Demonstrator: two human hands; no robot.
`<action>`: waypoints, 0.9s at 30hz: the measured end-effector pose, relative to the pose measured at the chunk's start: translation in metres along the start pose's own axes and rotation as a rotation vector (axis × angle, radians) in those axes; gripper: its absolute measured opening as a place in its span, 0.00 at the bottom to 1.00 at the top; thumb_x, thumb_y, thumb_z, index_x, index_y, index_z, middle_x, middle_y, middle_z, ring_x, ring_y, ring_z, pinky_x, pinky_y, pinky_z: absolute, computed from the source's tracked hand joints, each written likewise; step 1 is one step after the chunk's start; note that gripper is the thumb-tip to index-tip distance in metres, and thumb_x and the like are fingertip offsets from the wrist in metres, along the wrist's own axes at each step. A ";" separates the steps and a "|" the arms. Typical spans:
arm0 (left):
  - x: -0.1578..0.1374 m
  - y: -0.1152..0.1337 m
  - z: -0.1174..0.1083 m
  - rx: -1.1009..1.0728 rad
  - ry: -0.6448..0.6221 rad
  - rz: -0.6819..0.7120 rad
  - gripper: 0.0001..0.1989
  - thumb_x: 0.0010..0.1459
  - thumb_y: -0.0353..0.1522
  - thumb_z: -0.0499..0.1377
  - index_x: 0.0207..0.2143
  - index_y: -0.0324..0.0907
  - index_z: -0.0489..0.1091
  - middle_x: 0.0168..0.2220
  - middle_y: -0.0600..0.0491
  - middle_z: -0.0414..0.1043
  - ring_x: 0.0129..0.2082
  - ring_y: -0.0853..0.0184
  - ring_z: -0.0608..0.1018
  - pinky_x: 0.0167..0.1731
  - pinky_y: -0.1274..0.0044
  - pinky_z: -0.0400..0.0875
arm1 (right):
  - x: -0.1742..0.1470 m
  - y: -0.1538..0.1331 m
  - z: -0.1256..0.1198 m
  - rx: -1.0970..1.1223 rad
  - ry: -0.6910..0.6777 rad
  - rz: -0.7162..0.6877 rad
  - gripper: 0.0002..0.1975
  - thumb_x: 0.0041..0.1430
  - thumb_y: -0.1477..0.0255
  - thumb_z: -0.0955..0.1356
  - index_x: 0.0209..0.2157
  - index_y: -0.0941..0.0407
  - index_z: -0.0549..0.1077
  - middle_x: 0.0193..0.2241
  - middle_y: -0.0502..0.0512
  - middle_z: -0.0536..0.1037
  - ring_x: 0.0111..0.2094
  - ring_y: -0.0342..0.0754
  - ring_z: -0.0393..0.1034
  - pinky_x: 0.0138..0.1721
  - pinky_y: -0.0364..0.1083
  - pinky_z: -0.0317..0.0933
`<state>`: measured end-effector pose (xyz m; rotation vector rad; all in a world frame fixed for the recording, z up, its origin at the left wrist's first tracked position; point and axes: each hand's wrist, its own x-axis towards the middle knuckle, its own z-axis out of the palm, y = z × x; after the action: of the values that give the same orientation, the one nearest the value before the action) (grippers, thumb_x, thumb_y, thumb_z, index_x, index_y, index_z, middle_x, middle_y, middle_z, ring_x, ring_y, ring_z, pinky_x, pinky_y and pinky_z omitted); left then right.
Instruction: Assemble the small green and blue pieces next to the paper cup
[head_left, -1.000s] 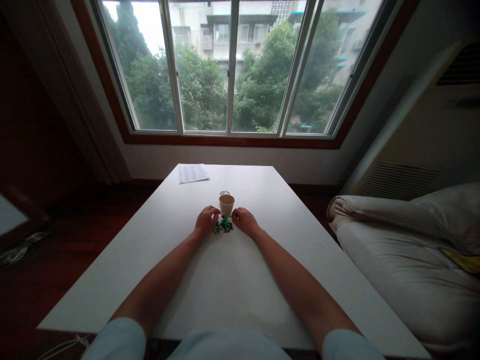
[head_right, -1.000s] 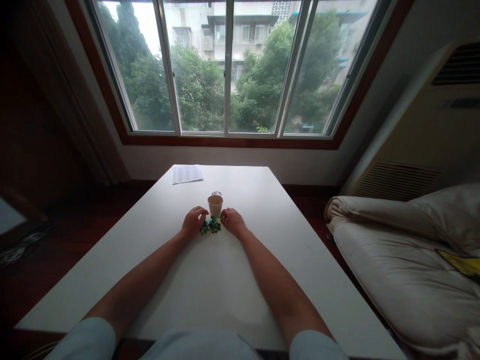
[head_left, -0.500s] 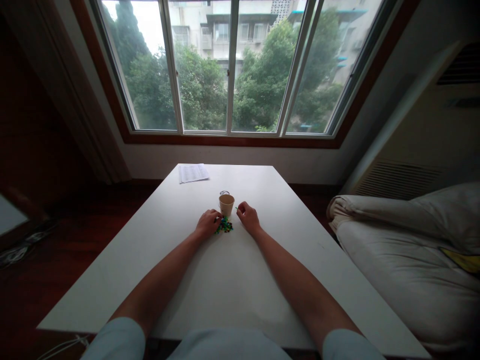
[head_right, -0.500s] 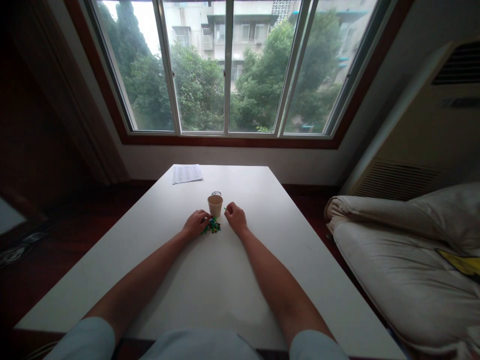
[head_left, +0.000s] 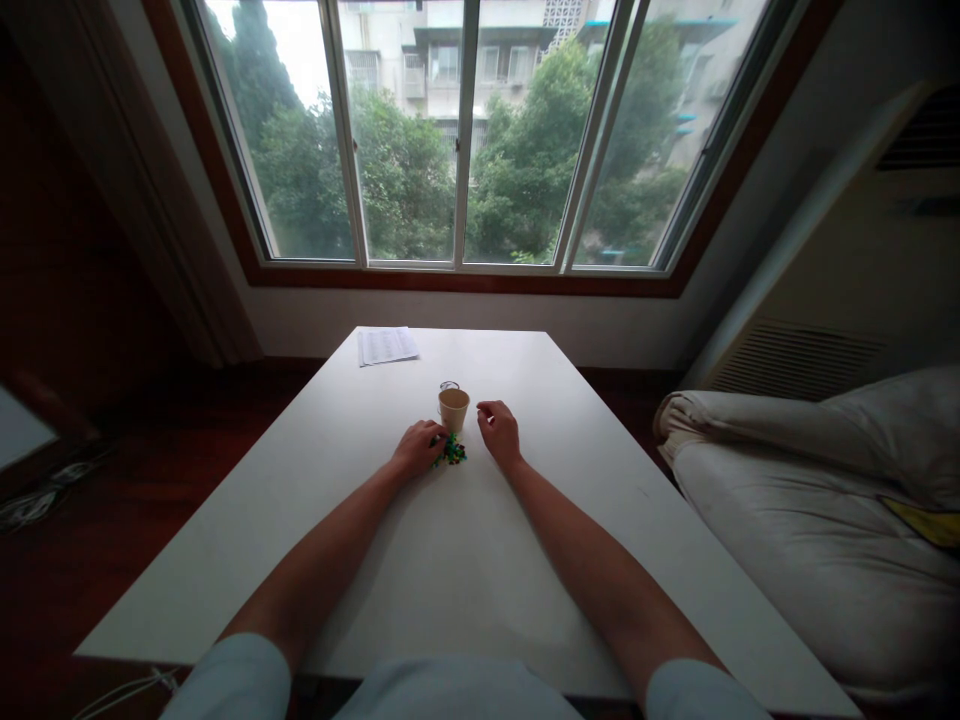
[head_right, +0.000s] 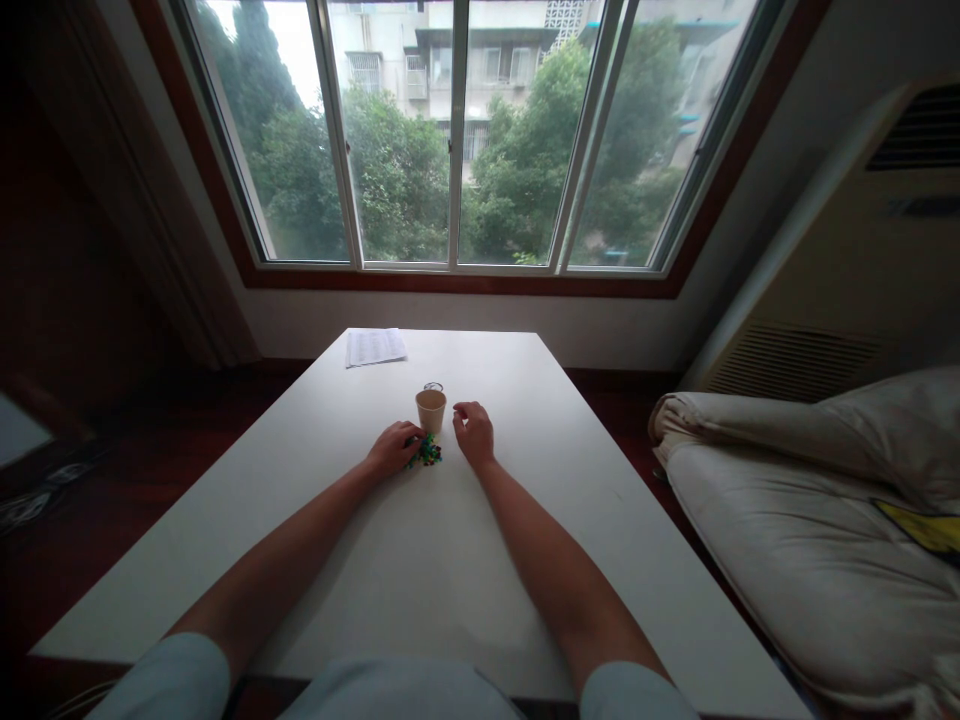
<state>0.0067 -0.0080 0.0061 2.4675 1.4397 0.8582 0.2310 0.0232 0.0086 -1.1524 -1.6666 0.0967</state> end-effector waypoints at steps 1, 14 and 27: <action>0.000 0.000 0.000 -0.001 0.000 0.002 0.12 0.61 0.33 0.57 0.43 0.47 0.78 0.42 0.50 0.77 0.44 0.62 0.75 0.47 0.72 0.69 | 0.000 -0.002 -0.001 0.003 0.008 -0.005 0.12 0.65 0.71 0.61 0.42 0.56 0.76 0.38 0.59 0.76 0.39 0.51 0.69 0.38 0.48 0.67; 0.000 0.001 -0.001 -0.002 0.001 0.009 0.12 0.61 0.32 0.56 0.43 0.47 0.78 0.42 0.50 0.77 0.43 0.63 0.75 0.48 0.72 0.68 | -0.006 -0.040 -0.008 -0.078 -0.118 -0.281 0.20 0.67 0.70 0.62 0.59 0.53 0.71 0.54 0.61 0.73 0.58 0.56 0.63 0.61 0.58 0.62; 0.000 0.003 -0.003 -0.009 0.001 0.005 0.12 0.60 0.31 0.57 0.43 0.47 0.78 0.42 0.51 0.77 0.44 0.63 0.75 0.49 0.71 0.69 | -0.006 -0.041 -0.010 -0.060 -0.150 -0.264 0.17 0.68 0.71 0.62 0.55 0.54 0.72 0.55 0.61 0.71 0.59 0.55 0.61 0.61 0.56 0.60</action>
<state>0.0074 -0.0098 0.0099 2.4658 1.4270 0.8657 0.2125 -0.0079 0.0320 -0.9779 -1.9525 -0.0352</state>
